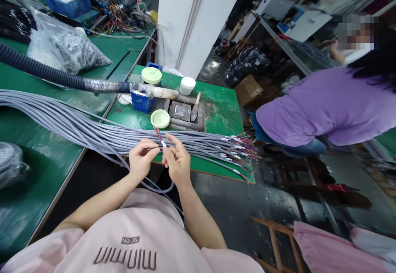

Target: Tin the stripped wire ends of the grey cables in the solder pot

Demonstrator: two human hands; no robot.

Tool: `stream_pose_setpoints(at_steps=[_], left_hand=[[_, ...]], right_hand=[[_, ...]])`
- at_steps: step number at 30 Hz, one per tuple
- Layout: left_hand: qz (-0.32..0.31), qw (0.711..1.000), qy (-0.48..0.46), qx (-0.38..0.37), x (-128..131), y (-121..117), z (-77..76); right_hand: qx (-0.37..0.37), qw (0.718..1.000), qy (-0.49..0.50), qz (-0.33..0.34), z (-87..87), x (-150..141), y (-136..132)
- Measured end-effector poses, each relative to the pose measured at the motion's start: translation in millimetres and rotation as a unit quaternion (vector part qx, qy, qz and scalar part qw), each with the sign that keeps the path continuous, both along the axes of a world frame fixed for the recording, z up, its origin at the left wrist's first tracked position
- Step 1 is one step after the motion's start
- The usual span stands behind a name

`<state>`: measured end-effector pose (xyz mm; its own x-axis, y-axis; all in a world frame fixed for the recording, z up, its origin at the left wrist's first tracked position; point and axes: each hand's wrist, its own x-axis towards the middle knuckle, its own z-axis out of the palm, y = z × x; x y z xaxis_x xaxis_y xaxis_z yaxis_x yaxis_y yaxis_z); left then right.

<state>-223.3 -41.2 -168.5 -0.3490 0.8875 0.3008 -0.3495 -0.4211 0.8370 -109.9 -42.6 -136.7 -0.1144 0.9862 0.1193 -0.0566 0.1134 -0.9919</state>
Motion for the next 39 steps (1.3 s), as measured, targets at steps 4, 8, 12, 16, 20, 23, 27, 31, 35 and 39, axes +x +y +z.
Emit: stream_pose_setpoints(at_steps=[4, 8, 12, 16, 20, 23, 27, 31, 35, 39], left_hand=[[-0.146, 0.971, -0.151, -0.114, 5, -1, -4.0], [-0.258, 0.934, -0.189, -0.159, 4, -1, 1.3], [-0.247, 0.940, -0.162, -0.168, -2, -2, 6.8], [-0.239, 0.950, -0.114, -0.166, -3, -3, 7.9], [-0.263, 0.950, -0.086, -0.141, 0, -6, 11.2], [-0.271, 0.948, -0.088, -0.142, 0, -7, 13.5], [-0.291, 0.936, -0.110, -0.168, 0, -7, 15.2], [-0.276, 0.931, -0.133, -0.197, 2, -7, 15.1], [-0.230, 0.934, -0.170, -0.215, 2, -4, 11.4], [-0.211, 0.936, -0.184, -0.212, -5, 1, 10.7]], right_hand=[[0.001, 1.000, -0.007, -0.007, 0.8, 0, -3], [0.008, 0.999, -0.042, 0.010, -0.2, 1, -7], [0.087, 0.982, -0.167, 0.007, 5.1, 7, -7], [0.242, 0.920, -0.304, -0.054, 18.2, 11, 3], [0.315, 0.870, -0.373, -0.068, 29.0, 6, 12], [0.321, 0.875, -0.354, -0.082, 30.7, 2, 13], [0.292, 0.912, -0.275, -0.086, 27.6, 0, 11], [0.262, 0.939, -0.203, -0.096, 25.7, -2, 11], [0.247, 0.946, -0.180, -0.112, 23.6, 2, 13], [0.285, 0.936, -0.194, -0.071, 15.8, 14, 18]])
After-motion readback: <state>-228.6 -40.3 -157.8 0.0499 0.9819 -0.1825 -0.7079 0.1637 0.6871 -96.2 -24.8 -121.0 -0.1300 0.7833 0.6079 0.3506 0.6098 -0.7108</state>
